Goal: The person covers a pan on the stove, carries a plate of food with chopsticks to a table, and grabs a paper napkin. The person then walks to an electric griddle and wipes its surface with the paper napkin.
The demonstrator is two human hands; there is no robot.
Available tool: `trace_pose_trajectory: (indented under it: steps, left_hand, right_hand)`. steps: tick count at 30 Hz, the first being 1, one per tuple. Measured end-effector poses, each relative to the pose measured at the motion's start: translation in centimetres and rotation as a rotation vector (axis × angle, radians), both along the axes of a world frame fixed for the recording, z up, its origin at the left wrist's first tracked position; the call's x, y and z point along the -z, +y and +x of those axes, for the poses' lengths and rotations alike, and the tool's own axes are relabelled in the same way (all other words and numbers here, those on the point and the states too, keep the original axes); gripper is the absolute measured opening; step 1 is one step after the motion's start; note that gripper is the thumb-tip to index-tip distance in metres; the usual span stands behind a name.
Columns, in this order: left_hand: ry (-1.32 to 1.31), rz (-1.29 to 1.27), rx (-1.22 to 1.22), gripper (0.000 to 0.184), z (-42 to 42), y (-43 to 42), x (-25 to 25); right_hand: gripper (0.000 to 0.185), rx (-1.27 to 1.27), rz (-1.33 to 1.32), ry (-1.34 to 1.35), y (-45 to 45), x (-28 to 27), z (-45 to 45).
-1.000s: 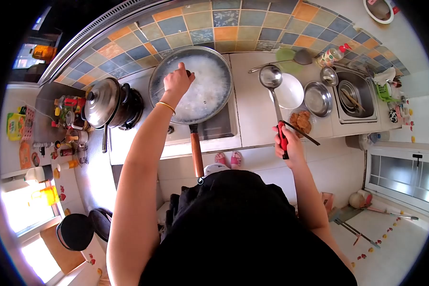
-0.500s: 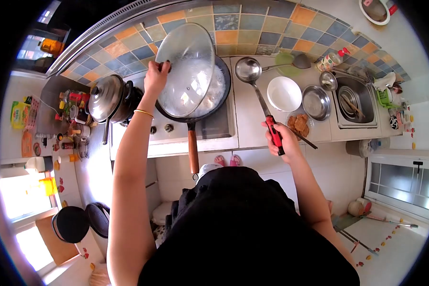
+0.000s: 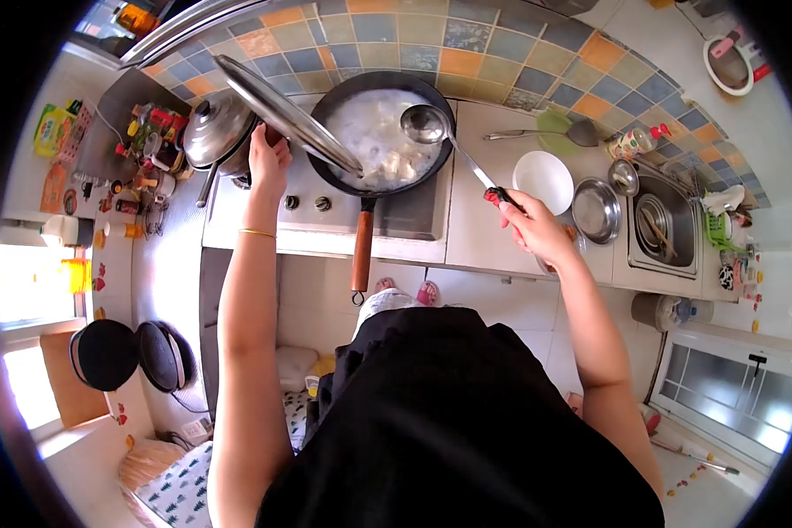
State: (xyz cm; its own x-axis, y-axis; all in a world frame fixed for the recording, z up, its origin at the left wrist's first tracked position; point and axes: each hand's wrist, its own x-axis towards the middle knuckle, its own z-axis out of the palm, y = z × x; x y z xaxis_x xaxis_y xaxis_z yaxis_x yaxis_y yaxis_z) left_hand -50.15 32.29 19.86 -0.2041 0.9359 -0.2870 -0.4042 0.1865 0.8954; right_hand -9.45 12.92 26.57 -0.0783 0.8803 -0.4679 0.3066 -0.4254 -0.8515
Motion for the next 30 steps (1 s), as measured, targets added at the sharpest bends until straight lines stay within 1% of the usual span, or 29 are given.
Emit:
trace_pose_trajectory:
  steps: [1, 2, 5, 6, 9, 10, 13, 14, 17, 20, 21, 25, 26, 29, 30]
  left_hand:
    - [-0.036, 0.013, -0.018, 0.028, -0.3, -0.8, -0.3]
    - [-0.034, 0.016, -0.008, 0.033, -0.8, -1.3, -0.3]
    - [-0.081, 0.054, -0.101, 0.038, -0.2, -3.2, -2.0]
    - [-0.078, 0.125, -0.040, 0.042, -2.3, -2.9, 0.1]
    - [0.017, 0.271, 0.062, 0.034, -4.2, -3.3, 1.5]
    - [-0.138, 0.174, -0.051, 0.032, -2.8, -4.3, -0.9]
    - [-0.115, 0.153, -0.059, 0.031, -2.8, -5.1, -1.5]
    - [-0.025, 0.166, -0.038, 0.031, -3.2, -4.9, -0.6]
    - [-0.081, 0.154, -0.057, 0.028, -2.7, -5.6, -1.4]
    - [-0.009, 0.178, 0.005, 0.029, -3.8, -5.1, 0.7]
    - [0.026, 0.183, 0.021, 0.030, -4.0, -5.0, 1.2]
    - [-0.071, 0.138, 0.034, 0.034, -4.0, -4.8, 0.7]
    - [-0.077, 0.150, 0.004, 0.033, -3.7, -4.8, 0.6]
    - [-0.126, 0.056, 0.012, 0.032, -4.3, -4.5, 0.8]
    - [-0.140, 0.058, -0.001, 0.027, -4.0, -4.6, 0.4]
  right_hand:
    - [0.031, -0.042, 0.043, -0.117, 0.4, -0.3, -0.1]
    - [0.036, -0.130, 0.108, -0.305, 0.9, -0.2, 0.5]
    - [0.035, -0.193, 0.450, -0.526, 1.3, -0.9, 0.6]
    - [0.039, -0.209, 0.396, -0.578, 1.4, -2.0, 0.2]
    - [0.038, -0.315, 0.464, -0.751, 1.6, -3.7, -0.3]
    - [0.038, -0.347, 0.423, -0.818, 1.6, -4.6, -0.8]
    - [0.038, -0.417, 0.357, -0.954, 1.7, -6.5, -2.3]
    - [0.038, -0.428, 0.359, -0.974, 1.7, -6.6, -2.5]
    - [0.039, -0.439, 0.337, -1.011, 1.8, -6.6, -3.1]
    - [0.039, -0.406, 0.281, -0.989, 1.6, -5.9, -4.3]
    - [0.039, -0.396, 0.278, -0.974, 1.4, -5.1, -4.6]
    - [0.040, -0.336, 0.343, -0.936, 0.5, -0.7, -6.0]
    - [0.040, -0.322, 0.359, -0.906, 0.4, 0.4, -6.3]
    - [0.040, -0.219, 0.389, -0.863, -0.1, 3.3, -8.0]
    - [0.043, -0.172, 0.368, -0.830, -0.2, 4.2, -8.5]
